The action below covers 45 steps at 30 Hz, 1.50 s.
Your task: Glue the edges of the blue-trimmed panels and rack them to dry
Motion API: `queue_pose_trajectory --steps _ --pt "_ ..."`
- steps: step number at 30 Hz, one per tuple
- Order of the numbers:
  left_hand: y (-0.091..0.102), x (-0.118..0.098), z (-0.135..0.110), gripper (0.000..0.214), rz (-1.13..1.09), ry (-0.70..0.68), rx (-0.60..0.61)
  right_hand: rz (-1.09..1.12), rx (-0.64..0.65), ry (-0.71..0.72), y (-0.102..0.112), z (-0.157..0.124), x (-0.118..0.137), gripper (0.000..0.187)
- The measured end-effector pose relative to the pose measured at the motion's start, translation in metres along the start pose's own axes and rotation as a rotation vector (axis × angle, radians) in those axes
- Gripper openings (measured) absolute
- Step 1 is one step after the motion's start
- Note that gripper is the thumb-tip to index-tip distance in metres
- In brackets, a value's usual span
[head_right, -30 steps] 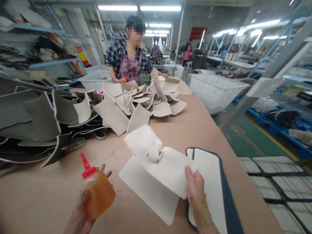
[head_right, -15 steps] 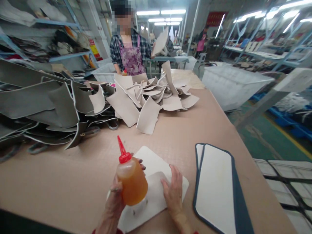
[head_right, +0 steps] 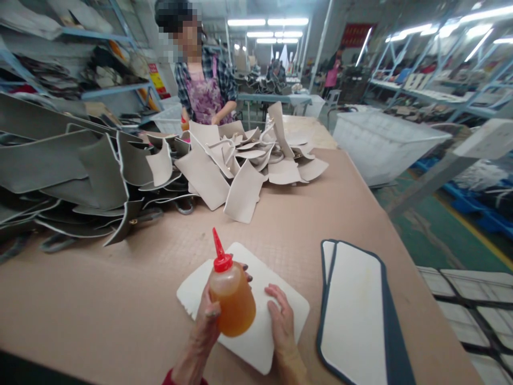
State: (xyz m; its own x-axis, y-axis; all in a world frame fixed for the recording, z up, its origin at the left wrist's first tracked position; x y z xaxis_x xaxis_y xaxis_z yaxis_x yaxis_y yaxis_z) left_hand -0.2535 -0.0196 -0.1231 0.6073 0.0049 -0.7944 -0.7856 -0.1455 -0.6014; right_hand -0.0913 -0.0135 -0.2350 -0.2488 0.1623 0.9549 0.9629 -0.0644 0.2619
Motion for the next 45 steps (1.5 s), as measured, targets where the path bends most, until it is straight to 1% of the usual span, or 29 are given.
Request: queue_pose_trajectory --steps 2,5,6,8,9,10,12,14,17,19,21,25,27,29,32,34,36,40,42,45 --pt "0.003 0.003 0.001 0.092 0.002 0.002 0.005 -0.038 0.001 0.026 -0.001 0.000 0.001 0.041" --pt "0.006 0.006 0.003 0.093 0.021 -0.021 -0.004 -0.122 -0.048 0.111 0.008 -0.004 0.016 0.058" --pt "0.006 0.006 0.004 0.094 0.035 -0.036 -0.006 -0.151 -0.079 0.150 0.015 -0.007 0.025 0.060" --pt "0.006 0.005 0.005 0.098 0.084 -0.078 -0.017 -0.186 -0.141 0.212 0.029 -0.014 0.048 0.054" --pt "0.006 0.005 0.006 0.100 0.118 -0.096 -0.026 -0.177 -0.149 0.227 0.034 -0.018 0.061 0.051" --pt "0.005 0.005 0.007 0.101 0.152 -0.108 -0.037 -0.148 -0.130 0.228 0.037 -0.021 0.073 0.050" --pt "0.004 0.007 0.009 0.102 0.208 -0.117 -0.060 -0.064 -0.012 0.228 0.034 -0.024 0.096 0.054" --pt "0.002 0.009 0.011 0.103 0.251 -0.121 -0.082 0.008 0.126 0.228 0.023 -0.023 0.113 0.058" --pt "-0.003 0.007 0.012 0.101 0.342 -0.149 -0.078 0.128 0.263 0.176 0.006 -0.017 0.122 0.062" --pt "-0.008 0.001 0.012 0.099 0.405 -0.178 -0.032 0.240 0.332 0.141 -0.002 -0.013 0.123 0.064" --pt "-0.013 -0.006 0.011 0.098 0.454 -0.206 0.030 0.323 0.383 0.144 -0.004 -0.008 0.125 0.065" --pt "-0.022 -0.019 0.006 0.095 0.457 -0.226 0.181 0.389 0.442 0.147 0.001 0.002 0.132 0.060" --pt "-0.024 -0.020 0.005 0.093 0.434 -0.202 0.220 0.411 0.480 0.144 0.004 0.007 0.137 0.058" --pt "-0.024 -0.020 0.005 0.090 0.409 -0.189 0.191 0.429 0.530 0.158 0.006 0.009 0.144 0.062" --pt "-0.022 -0.018 0.007 0.086 0.362 -0.196 0.107 0.455 0.639 0.189 0.005 0.007 0.154 0.076" --pt "-0.023 -0.017 0.007 0.086 0.378 -0.208 0.082 0.472 0.688 0.211 0.002 0.006 0.159 0.081" --pt "-0.025 -0.018 0.007 0.085 0.442 -0.224 0.098 0.456 0.652 0.235 0.000 0.008 0.162 0.079" --pt "-0.031 -0.017 0.006 0.083 0.585 -0.249 0.195 0.405 0.423 0.223 0.001 0.018 0.162 0.068" --pt "-0.033 -0.017 0.005 0.081 0.631 -0.263 0.245 0.380 0.337 0.199 0.003 0.021 0.162 0.063" --pt "-0.032 -0.013 0.006 0.074 0.524 -0.205 0.269 0.380 0.316 0.179 0.006 0.021 0.164 0.052"
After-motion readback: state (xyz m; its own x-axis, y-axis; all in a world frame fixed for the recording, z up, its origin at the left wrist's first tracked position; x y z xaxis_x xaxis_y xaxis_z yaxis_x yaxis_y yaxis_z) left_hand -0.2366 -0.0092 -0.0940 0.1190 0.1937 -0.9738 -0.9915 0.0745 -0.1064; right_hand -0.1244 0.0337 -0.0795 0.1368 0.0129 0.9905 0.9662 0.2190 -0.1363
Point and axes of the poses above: each hand's wrist, its own z-axis towards the middle knuckle, its own y-axis out of the back of the hand, x = y × z, the point moved 5 cm from there along z, towards the middle knuckle, and after that the axes turned 3 degrees about -z, right-handed, at the moved point
